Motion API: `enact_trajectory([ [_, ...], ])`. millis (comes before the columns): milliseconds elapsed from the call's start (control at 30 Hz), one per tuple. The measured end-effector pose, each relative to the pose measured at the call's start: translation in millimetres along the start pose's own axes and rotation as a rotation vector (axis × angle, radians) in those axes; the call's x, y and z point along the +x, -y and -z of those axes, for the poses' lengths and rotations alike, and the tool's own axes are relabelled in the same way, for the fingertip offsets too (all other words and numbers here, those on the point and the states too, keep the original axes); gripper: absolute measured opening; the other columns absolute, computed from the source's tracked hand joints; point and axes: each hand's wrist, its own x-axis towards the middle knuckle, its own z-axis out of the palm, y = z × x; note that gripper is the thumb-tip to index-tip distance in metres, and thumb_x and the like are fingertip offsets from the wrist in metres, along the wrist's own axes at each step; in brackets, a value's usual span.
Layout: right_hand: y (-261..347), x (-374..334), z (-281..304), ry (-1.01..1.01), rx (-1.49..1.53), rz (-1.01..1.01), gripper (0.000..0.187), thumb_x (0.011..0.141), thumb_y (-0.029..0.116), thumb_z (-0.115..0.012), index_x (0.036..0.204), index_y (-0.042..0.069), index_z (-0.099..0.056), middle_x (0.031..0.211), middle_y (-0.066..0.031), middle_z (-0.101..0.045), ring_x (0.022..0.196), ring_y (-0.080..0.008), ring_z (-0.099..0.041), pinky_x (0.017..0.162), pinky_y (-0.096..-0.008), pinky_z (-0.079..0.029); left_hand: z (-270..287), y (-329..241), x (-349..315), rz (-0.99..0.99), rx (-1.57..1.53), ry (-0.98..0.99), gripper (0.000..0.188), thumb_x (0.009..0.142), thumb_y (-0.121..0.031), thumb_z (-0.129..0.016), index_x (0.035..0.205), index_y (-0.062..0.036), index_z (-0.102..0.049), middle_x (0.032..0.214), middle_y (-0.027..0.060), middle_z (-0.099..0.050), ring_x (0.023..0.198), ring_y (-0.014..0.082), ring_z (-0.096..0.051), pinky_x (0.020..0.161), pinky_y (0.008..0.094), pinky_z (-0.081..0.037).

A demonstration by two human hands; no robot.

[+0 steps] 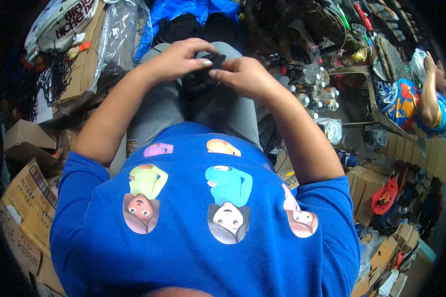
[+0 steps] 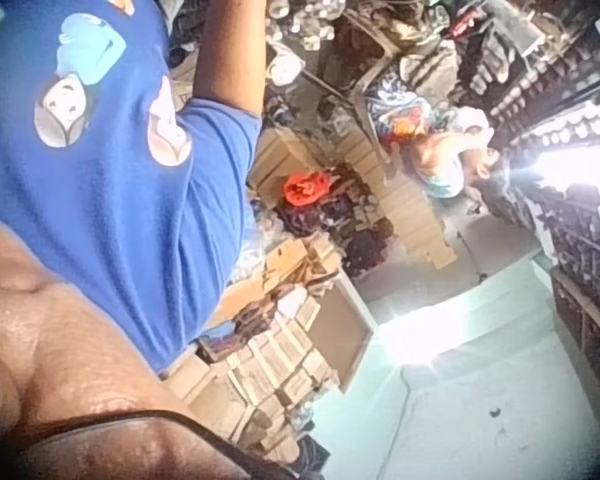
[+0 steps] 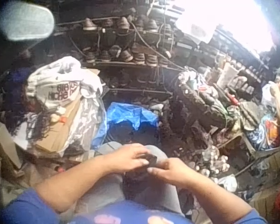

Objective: Sewing a black fabric footwear component using a needle and thread.

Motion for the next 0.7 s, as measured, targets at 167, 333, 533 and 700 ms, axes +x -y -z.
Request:
enact_trajectory([
  [167, 2, -16, 5, 0.055, -0.055, 0.011, 0.025, 0.086, 0.016, -0.057, 0.067, 0.0, -0.052, 0.058, 0.0052, -0.041, 0.057, -0.0038, -0.036, 0.048, -0.0253, -0.03, 5, -18, 22, 0.087, 0.049, 0.238, 0.027, 0.076, -0.022, -0.068, 0.095, -0.0042, -0.061, 0.092, 0.0122, -0.057, 0.096, 0.0236, -0.055, 0.085, 0.0334, -0.042],
  [333, -6, -39, 0, -0.044, 0.065, 0.004, 0.028, 0.083, 0.02, -0.058, 0.066, -0.001, -0.052, 0.055, 0.0017, -0.043, 0.054, -0.0059, -0.04, 0.048, -0.0276, -0.035, 4, -19, 29, 0.15, -0.158, 0.325, 0.021, 0.073, -0.017, -0.07, 0.084, -0.0024, -0.061, 0.082, 0.0062, -0.061, 0.083, 0.0169, -0.057, 0.077, 0.0306, -0.044],
  [533, 4, -68, 20, -0.206, 0.441, 0.179, 0.03, 0.087, 0.018, -0.058, 0.063, 0.004, -0.047, 0.058, 0.006, -0.041, 0.056, -0.0044, -0.038, 0.049, -0.0235, -0.03, 8, 0, 29, 0.17, -0.28, 0.29, 0.017, 0.076, -0.014, -0.068, 0.086, -0.0018, -0.062, 0.081, 0.0029, -0.062, 0.08, 0.0122, -0.056, 0.076, 0.0274, -0.045],
  [700, 5, -53, 18, -0.277, -0.13, 0.285, 0.017, 0.082, 0.008, -0.065, 0.099, 0.005, -0.067, 0.075, -0.0041, -0.055, 0.063, -0.012, -0.052, 0.058, -0.0262, -0.042, 18, 5, 29, 0.202, -0.419, 0.428, 0.026, 0.078, -0.014, -0.066, 0.101, -0.002, -0.066, 0.096, 0.0065, -0.065, 0.091, 0.0145, -0.058, 0.086, 0.0285, -0.044],
])
